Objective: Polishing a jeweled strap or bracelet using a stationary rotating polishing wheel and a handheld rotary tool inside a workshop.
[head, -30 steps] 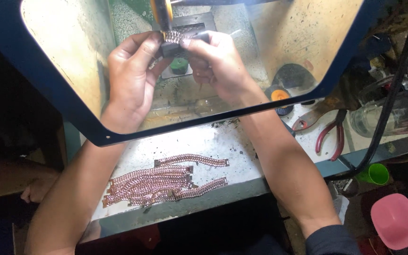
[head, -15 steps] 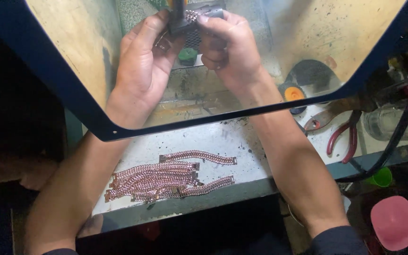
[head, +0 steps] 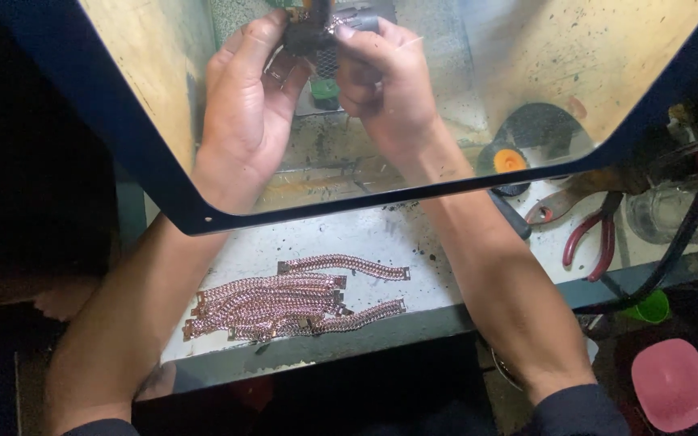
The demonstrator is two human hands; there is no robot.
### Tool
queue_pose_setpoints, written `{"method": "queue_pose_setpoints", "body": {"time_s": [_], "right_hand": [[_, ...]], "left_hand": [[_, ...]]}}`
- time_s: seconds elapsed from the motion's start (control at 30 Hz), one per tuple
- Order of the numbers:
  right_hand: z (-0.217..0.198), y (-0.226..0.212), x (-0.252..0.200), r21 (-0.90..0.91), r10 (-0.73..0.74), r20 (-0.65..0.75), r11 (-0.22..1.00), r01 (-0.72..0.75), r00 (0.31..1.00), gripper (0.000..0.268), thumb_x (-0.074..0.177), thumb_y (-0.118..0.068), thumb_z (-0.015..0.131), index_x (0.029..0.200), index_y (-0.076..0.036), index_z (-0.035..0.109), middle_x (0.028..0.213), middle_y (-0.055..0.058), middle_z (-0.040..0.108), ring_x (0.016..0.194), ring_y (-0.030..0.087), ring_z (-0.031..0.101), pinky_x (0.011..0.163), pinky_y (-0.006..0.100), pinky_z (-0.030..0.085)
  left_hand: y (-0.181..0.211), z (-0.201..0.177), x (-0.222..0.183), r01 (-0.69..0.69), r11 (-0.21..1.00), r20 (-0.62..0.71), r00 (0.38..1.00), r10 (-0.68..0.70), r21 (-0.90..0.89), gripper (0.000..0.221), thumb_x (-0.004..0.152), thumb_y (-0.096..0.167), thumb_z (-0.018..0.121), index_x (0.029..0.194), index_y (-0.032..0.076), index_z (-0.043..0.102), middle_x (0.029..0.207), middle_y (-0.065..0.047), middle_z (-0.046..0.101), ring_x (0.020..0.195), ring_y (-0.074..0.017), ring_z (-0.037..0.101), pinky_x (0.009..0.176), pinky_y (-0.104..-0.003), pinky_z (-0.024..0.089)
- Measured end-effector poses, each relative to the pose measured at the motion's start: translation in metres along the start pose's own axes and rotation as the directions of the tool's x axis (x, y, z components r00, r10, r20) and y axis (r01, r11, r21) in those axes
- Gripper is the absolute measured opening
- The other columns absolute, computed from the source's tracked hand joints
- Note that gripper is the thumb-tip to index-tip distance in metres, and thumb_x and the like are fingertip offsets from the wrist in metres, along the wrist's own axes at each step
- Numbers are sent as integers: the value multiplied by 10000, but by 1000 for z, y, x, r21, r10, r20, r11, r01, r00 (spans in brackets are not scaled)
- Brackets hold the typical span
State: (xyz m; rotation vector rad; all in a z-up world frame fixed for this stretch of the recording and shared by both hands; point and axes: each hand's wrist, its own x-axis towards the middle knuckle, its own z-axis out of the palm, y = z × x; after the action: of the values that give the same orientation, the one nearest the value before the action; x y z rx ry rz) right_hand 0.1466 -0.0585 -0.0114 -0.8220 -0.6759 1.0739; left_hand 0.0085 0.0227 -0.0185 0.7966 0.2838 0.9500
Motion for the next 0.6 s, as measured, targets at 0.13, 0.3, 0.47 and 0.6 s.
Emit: {"method": "queue_pose_setpoints", "body": {"time_s": [0.13, 0.3, 0.47, 0.6], "right_hand": [[6, 1, -1, -3, -15, 11, 1000, 15, 1000, 227, 877, -230, 731, 795, -157, 533, 609, -80, 331, 481, 60, 279, 409, 253, 200], [9, 0, -4, -192, -20, 19, 981, 23, 1000, 220, 905, -228, 692, 788, -135, 531, 586, -24, 424, 466, 92, 343, 402, 258, 245], [3, -9, -12, -267, -26, 65, 963, 42, 998, 166, 907, -234, 729, 945, -77, 692, 602, -36, 420, 507, 65, 319, 427, 220, 217], [0, -14, -15, -296, -16, 106, 954, 46, 994, 240, 905, -276, 750, 1018, -66, 730, 587, -28, 453, 491, 61, 325, 410, 215, 220]], "left_hand": [[2, 2, 0, -18, 1000, -55, 998, 17, -13, 72, 906, 156, 757, 907, 88, 733, 977, -104, 746, 983, -240, 641, 925, -395, 568], [15, 15, -15, -90, 988, -62, 993, 98, 125, 94, 916, 165, 704, 867, 126, 634, 953, -84, 746, 939, -230, 705, 926, -404, 601], [18, 17, -22, -160, 961, -24, 985, 170, 226, 78, 955, 140, 660, 924, 113, 594, 997, -77, 679, 950, -197, 670, 879, -394, 645], [21, 22, -26, -151, 948, -49, 984, 171, 279, 83, 942, 150, 667, 926, 110, 596, 942, -66, 671, 878, -174, 676, 811, -359, 644]]}}
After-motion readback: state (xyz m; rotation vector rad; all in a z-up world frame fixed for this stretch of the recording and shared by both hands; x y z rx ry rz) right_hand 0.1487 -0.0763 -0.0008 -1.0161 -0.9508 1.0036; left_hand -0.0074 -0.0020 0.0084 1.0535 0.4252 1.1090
